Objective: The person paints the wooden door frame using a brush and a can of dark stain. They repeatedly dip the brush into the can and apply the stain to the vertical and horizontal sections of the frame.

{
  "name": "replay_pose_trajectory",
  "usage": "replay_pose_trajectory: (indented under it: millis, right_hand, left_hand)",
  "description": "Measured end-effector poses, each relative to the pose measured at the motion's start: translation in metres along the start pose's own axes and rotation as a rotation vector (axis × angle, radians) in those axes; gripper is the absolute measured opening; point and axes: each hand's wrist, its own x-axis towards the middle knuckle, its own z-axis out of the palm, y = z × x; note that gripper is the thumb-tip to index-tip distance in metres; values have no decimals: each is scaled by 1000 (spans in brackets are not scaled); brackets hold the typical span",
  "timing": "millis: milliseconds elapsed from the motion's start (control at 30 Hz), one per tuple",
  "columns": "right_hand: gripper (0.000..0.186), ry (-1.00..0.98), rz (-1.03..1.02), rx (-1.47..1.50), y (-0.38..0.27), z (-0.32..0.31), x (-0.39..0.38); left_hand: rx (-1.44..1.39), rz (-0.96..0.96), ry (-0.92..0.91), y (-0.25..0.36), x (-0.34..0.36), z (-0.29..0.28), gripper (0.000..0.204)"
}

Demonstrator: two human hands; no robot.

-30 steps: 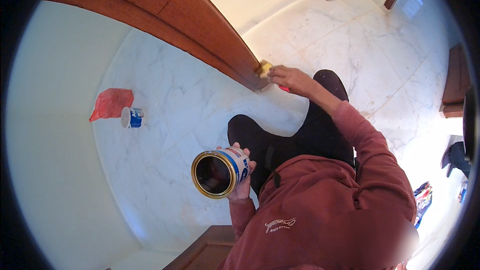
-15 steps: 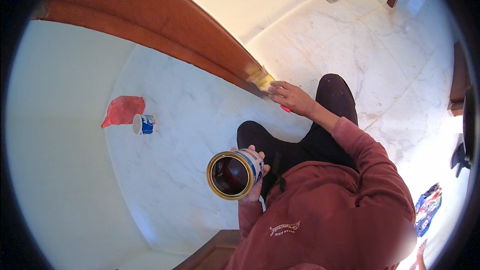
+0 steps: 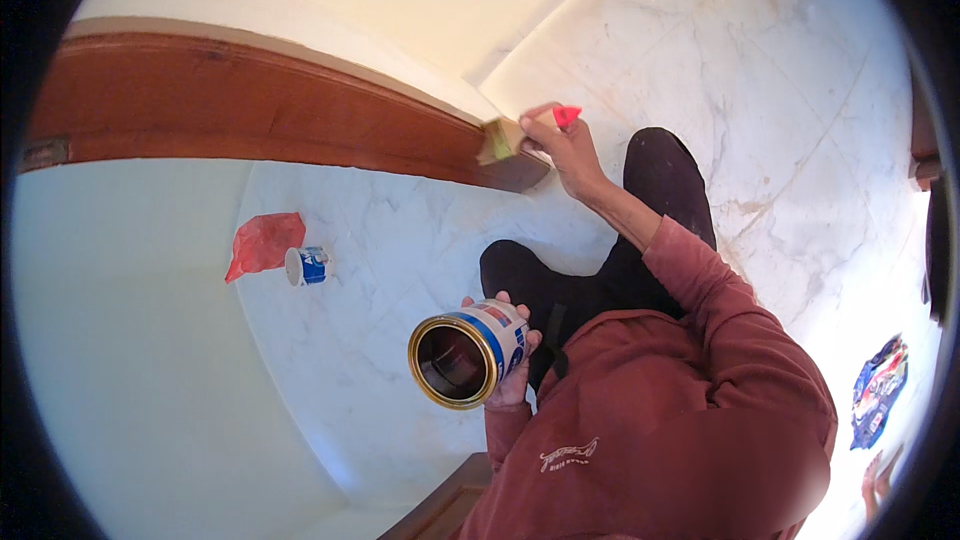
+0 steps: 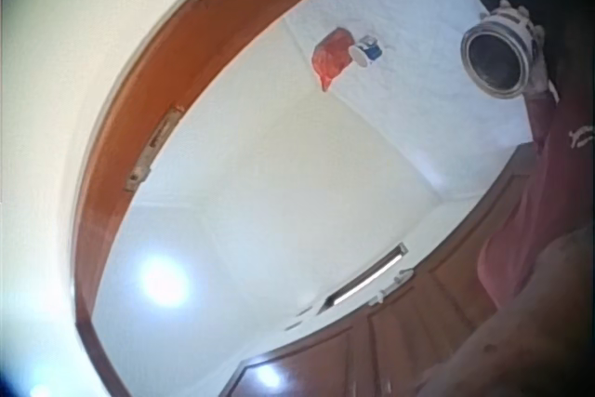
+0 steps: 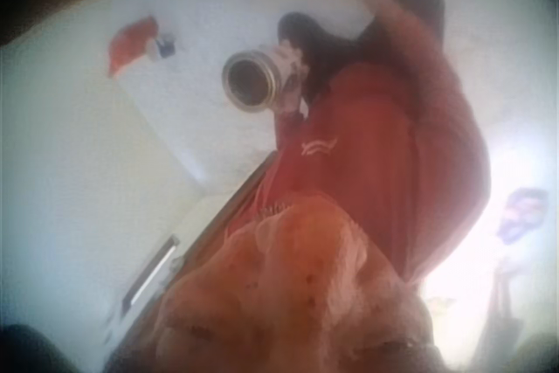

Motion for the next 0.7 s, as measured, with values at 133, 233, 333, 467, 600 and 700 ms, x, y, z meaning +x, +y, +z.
replay_pose_trajectory:
  millis: [133,233,333,467,600,700]
  right_hand:
    - [25,-137,-4,289,-48,40,-8]
    - [26,-226,106,413,-42,26,12]
    - [23,-196,187,336,-13,-10,14]
    - [22,-108,314,182,30,-59,2]
    - [24,-56,369,154,65,-88,6]
    - [27,-21,390,58,75,-106,15]
  left_hand:
    - [21,-54,-28,6,5,-1,68]
    - [-2,-72,-13,2,11,3,67]
    - [-36,-101,-18,3,16,2,66]
    - [-67,-116,-30,4,18,5,66]
    - [-79,-97,5,-1,26,16,66]
    - [-61,-138,-10,8,35,10,67]
